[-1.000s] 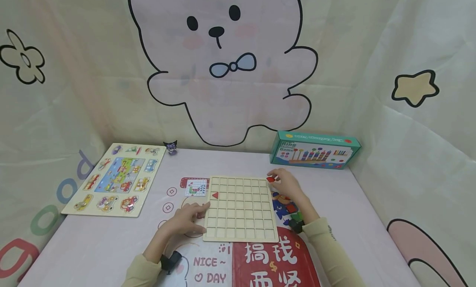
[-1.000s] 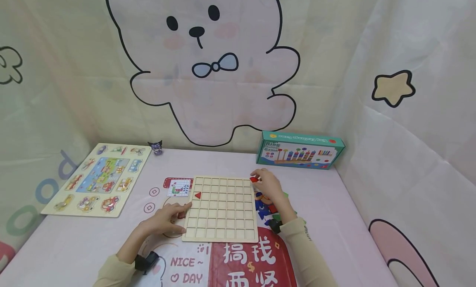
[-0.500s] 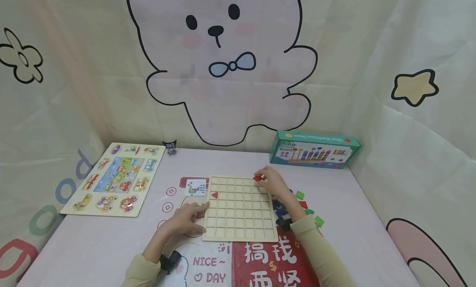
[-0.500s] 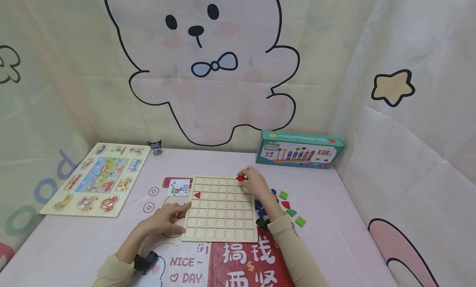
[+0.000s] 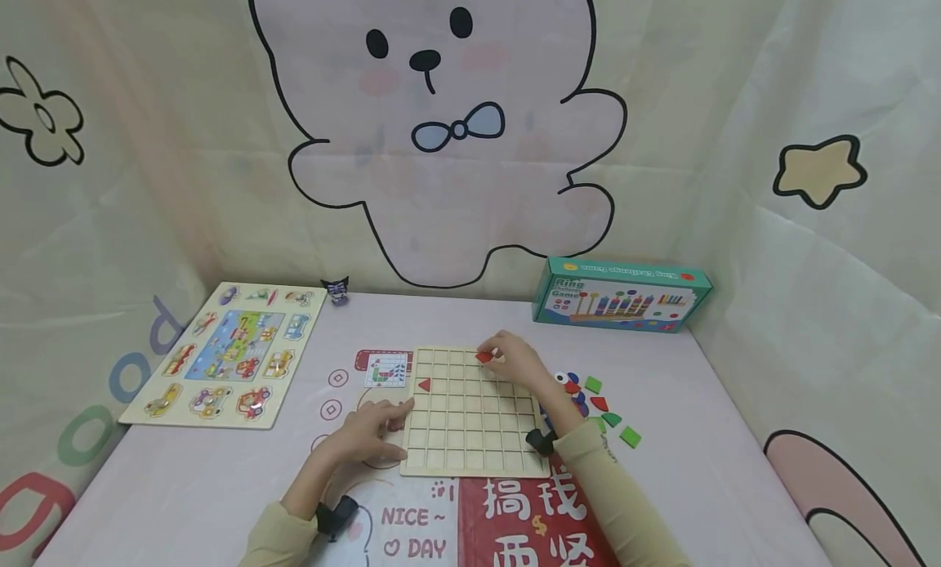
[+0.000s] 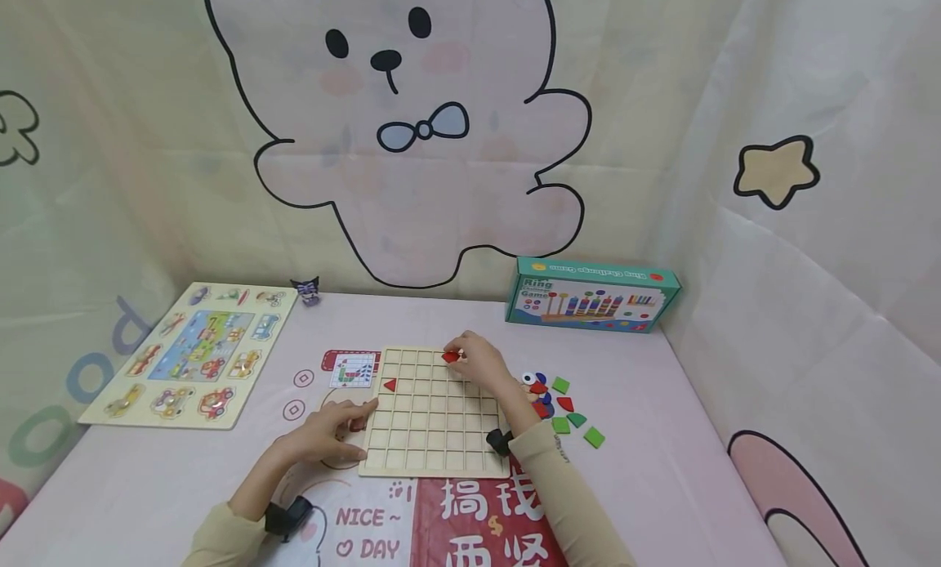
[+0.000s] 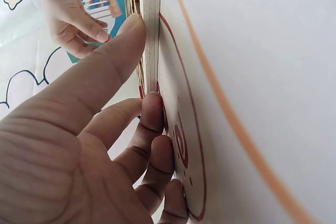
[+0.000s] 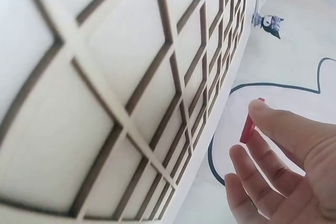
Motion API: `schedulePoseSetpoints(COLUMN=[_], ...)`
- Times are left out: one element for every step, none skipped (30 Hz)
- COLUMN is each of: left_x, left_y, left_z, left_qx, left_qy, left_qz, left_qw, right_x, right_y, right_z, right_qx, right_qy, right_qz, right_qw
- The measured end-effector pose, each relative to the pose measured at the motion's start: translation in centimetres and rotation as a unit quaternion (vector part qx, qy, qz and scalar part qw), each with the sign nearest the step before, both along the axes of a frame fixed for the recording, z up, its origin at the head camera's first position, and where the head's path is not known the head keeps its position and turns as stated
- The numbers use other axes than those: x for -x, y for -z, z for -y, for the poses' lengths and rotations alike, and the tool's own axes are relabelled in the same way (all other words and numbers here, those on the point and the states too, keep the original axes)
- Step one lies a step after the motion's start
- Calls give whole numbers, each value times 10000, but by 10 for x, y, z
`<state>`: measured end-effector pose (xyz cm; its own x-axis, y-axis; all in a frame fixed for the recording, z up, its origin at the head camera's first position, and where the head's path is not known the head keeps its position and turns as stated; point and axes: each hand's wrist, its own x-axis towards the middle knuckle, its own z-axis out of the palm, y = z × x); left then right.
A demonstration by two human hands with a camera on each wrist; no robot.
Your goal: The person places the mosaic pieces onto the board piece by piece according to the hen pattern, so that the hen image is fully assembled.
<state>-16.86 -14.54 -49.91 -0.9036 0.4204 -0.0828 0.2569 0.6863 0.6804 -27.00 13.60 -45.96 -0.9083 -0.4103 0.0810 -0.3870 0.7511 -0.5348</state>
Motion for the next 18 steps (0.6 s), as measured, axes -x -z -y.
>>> schedulePoseSetpoints(left_x=[0, 0, 0, 0, 0, 0, 0, 0, 0, 0, 0, -1, -1, -1, -1, -1, -1, -1], left_y=[0, 0, 0, 0, 0, 0, 0, 0, 0, 0, -1, -1, -2, -2, -2, -3, -3, -3], left_z=[0, 0, 0, 0, 0, 0, 0, 0, 0, 0, 0, 0, 0, 0, 0, 0, 0, 0], left_qx=[2, 11, 14, 14, 18, 17, 13, 11, 5, 2, -4, -16, -26, -32, -34, -37, -45, -49], left_qy=[-1, -5, -5, -3, -3, -1, -3, -4, -1, 3, -1, -8, -8, -6, 0, 4, 2, 1], left_qz=[-2, -3, -6, -7, -11, -15, -15, -11, -9, -1, 12, 32, 44, 53, 56, 50, 47, 45], left_qw=[10000, 10000, 10000, 10000, 10000, 10000, 10000, 10000, 10000, 10000, 10000, 10000, 10000, 10000, 10000, 10000, 10000, 10000], right_x=[0, 0, 1, 1, 2, 3, 3, 4, 4, 4, 4, 3, 3, 3, 3, 3, 3, 3], right_y=[0, 1, 2, 3, 5, 6, 7, 7, 8, 8, 8, 7, 7, 7, 7, 7, 7, 8], right_z=[2, 4, 6, 8, 9, 11, 12, 14, 15, 17, 18, 19, 20, 21, 22, 24, 25, 26], right_qx=[14, 36, 49, 51, 37, 45, 70, 73, 116, 149, 184, 254, 287, 305, 321, 303, 303, 295], right_qy=[-38, -80, -109, -129, -162, -189, -228, -270, -313, -362, -404, -441, -475, -506, -537, -564, -600, -649], right_qz=[16, 19, 14, 14, -10, -27, -42, -70, -77, -88, -85, -47, -9, 31, 72, 101, 134, 141], right_qw=[10000, 10000, 9999, 9999, 9999, 9998, 9997, 9996, 9994, 9992, 9990, 9987, 9985, 9982, 9980, 9979, 9976, 9974])
